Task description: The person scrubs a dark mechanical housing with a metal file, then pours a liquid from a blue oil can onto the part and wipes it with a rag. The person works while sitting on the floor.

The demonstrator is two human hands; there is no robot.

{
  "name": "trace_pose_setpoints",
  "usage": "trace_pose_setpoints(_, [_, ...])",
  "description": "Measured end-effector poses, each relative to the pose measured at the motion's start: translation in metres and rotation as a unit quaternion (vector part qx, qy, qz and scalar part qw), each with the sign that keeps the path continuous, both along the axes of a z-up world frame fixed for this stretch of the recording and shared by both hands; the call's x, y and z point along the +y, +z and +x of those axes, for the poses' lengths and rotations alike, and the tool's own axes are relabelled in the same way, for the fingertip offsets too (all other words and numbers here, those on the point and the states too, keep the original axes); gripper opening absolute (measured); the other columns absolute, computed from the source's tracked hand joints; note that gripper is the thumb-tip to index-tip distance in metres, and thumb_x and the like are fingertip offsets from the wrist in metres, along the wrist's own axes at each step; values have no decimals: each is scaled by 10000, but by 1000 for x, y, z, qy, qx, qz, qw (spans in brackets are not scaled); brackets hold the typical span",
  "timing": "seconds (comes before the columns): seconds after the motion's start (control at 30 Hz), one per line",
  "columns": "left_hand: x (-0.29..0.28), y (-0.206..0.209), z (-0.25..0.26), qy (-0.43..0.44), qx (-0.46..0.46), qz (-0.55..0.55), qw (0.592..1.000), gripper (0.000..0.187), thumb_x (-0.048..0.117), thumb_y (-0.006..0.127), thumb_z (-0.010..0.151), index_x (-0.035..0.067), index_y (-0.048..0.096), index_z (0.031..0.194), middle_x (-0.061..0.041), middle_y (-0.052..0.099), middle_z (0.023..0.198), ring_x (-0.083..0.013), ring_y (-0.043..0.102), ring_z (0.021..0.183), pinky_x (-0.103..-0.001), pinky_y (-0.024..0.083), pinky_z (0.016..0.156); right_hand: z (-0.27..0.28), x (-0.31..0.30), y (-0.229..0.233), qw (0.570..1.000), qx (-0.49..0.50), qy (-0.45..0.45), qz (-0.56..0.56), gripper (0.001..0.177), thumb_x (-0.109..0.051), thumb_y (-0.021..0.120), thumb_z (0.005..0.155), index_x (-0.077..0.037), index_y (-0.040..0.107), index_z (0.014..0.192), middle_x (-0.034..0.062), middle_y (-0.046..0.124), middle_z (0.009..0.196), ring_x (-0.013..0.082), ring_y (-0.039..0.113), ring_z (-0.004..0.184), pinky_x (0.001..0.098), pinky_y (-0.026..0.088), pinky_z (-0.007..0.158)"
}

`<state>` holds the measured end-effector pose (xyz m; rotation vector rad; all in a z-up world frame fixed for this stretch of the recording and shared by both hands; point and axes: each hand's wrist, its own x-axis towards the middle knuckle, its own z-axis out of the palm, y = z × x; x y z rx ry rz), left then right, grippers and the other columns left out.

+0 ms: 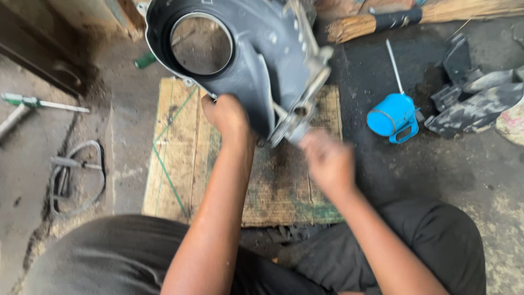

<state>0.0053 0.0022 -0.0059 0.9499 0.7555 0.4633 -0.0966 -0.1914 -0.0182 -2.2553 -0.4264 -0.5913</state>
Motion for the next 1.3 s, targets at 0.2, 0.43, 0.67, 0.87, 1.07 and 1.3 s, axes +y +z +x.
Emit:
trace_pose_setpoints(0.2, [5,0,3,17,-58,109,992,575,3,458,768,-106,546,1326,-206,685,1202,-279,671,1052,-340,493,983,15,-17,15,971,146,-71,176,129,-127,615,1022,-26,690,995,9,625,679,56,543,553,248,435,504])
trace_pose_setpoints(0.43, [4,36,-17,-44,11,255,966,593,27,475,738,-40,610,1311,-221,732,1154,-348,705,1062,-370,497,993,32,-46,20,960,119,-116,226,200,-142,588,1087,31,653,1011,12,627,696,63,509,555,237,418,528])
trace_pose_setpoints(0.67, [9,58,-31,-104,52,511,851,620,61,574,681,-37,609,1292,-243,666,1272,-430,613,1182,-474,469,1025,26,-30,10,964,236,-108,60,186,-149,563,1016,-42,679,1115,63,708,705,120,661,575,299,527,562])
trace_pose_setpoints(0.87, [11,32,-17,-143,19,596,790,613,91,623,644,-57,608,1238,-266,652,1253,-436,607,1181,-469,470,1020,31,14,-22,940,293,-103,-139,201,-229,586,1020,-54,683,1044,138,714,675,259,709,592,415,546,599])
trace_pose_setpoints(1.07, [9,23,-14,-230,-2,507,831,543,58,575,694,18,656,1230,-235,711,1180,-412,657,1141,-439,485,1024,31,22,-35,916,239,-107,-303,205,-225,565,1052,-61,688,1063,153,710,709,313,716,635,457,561,619])
trace_pose_setpoints(1.3, [13,11,-7,-223,-171,442,852,588,4,621,673,-13,604,1261,-173,702,1142,-330,659,1068,-406,489,975,16,17,-23,984,176,-18,-31,208,-118,663,839,-32,691,1026,129,728,779,271,707,677,438,548,614])
